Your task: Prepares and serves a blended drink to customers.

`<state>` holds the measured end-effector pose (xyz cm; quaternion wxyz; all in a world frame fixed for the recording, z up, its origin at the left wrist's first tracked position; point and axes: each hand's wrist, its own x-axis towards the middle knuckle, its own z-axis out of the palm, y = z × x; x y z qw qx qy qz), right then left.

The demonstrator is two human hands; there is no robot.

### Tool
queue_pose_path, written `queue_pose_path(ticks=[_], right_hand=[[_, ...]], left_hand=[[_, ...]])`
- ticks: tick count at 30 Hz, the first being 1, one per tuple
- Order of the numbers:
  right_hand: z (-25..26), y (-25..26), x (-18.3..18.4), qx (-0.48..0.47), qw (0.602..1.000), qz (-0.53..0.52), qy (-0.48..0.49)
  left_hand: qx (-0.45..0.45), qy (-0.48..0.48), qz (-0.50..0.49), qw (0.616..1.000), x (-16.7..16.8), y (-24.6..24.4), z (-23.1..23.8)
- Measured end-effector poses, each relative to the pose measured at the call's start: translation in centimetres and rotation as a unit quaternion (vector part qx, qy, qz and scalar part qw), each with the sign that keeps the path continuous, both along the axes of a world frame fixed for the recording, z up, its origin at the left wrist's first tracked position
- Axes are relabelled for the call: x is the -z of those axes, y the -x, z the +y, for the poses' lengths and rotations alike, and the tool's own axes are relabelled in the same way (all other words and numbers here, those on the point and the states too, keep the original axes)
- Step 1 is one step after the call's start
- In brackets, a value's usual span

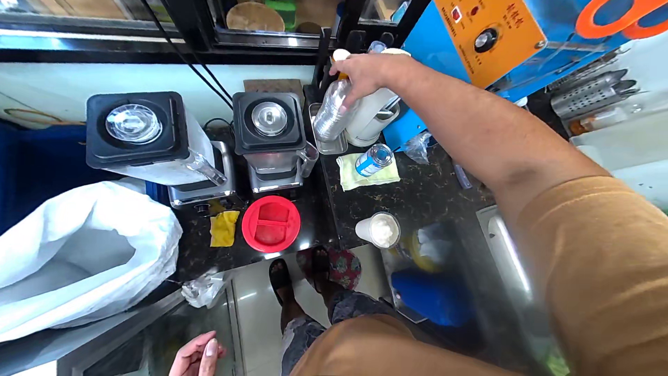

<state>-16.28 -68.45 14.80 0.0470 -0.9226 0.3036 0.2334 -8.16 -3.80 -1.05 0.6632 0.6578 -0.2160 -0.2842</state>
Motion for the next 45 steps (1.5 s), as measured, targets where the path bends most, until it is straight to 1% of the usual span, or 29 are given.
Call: queue_pose_path(ticks=[2, 5, 8, 11, 13, 15, 17, 18, 20, 21, 23, 24, 25, 27, 29, 31, 35, 39, 45], right_hand=[[0.3, 0.2, 0.0, -0.036, 0.999, -0.016, -0.01], [0.4, 0.7, 0.6, -0.09, 0.996, -0.004, 0.012], [-0.4, 0.5, 0.3, -0.1, 0.995, -0.023, 0.015], [0.2, 0.5, -2.4, -0.077, 0.995, -0.064, 0.013], [1.4, 1.8, -4.7, -0.06, 0.992, -0.108, -0.006], [4.3, 5.4, -6.3, 0.018, 0.986, -0.157, -0.055], [9.2, 12.0, -6.7, 0.132, 0.972, -0.168, -0.099], [11.2, 15.3, -6.9, 0.155, 0.962, -0.192, -0.121], [15.4, 22.0, -5.9, 0.193, 0.925, -0.254, -0.208], [17.7, 24.8, -4.9, 0.236, 0.899, -0.277, -0.243], [22.4, 28.6, -2.7, 0.329, 0.857, -0.293, -0.267], [24.4, 29.4, -1.5, 0.358, 0.847, -0.293, -0.263], [26.1, 29.5, -0.4, 0.364, 0.851, -0.285, -0.247], [28.5, 28.3, 1.3, 0.316, 0.895, -0.25, -0.193], [29.5, 26.6, 3.1, 0.25, 0.935, -0.206, -0.143], [29.6, 25.2, 4.7, 0.209, 0.954, -0.177, -0.119], [29.1, 23.6, 6.4, 0.187, 0.965, -0.144, -0.116], [29.1, 22.8, 6.9, 0.18, 0.97, -0.119, -0.115], [29.5, 22.1, 7.0, 0.171, 0.977, -0.092, -0.092]], left_hand=[[0.003, 0.0, 0.004, 1.0, 0.0, 0.3, -0.4], [0.011, 0.001, 0.006, 1.0, 0.1, 0.7, -1.3], [0.028, 0.003, 0.001, 1.0, -0.2, 1.0, -2.3], [0.062, -0.005, 0.0, 0.998, -0.6, 1.0, -4.1], [0.094, -0.013, -0.006, 0.995, -1.0, 1.1, -6.1], [0.141, -0.008, 0.004, 0.99, -1.2, 1.5, -8.5], [0.211, 0.002, 0.047, 0.976, -1.0, 2.6, -11.0], [0.242, 0.007, 0.072, 0.968, -0.7, 3.4, -12.6], [0.3, 0.007, 0.118, 0.947, 0.1, 5.4, -15.3], [0.32, 0.008, 0.138, 0.937, 0.6, 6.5, -16.6], [0.348, 0.008, 0.169, 0.922, 1.7, 8.9, -18.6], [0.356, 0.005, 0.18, 0.917, 2.2, 10.0, -19.4], [0.357, 0.0, 0.191, 0.914, 2.5, 10.9, -20.1], [0.351, -0.008, 0.207, 0.913, 2.9, 12.5, -21.1], [0.338, -0.008, 0.225, 0.914, 3.2, 13.4, -21.7], [0.329, -0.019, 0.238, 0.914, 3.2, 13.9, -22.2], [0.324, -0.027, 0.247, 0.913, 3.1, 14.6, -22.7], [0.334, -0.035, 0.248, 0.909, 3.0, 15.2, -23.0], [0.299, -0.036, 0.221, 0.928, 2.6, 16.5, -23.5]])
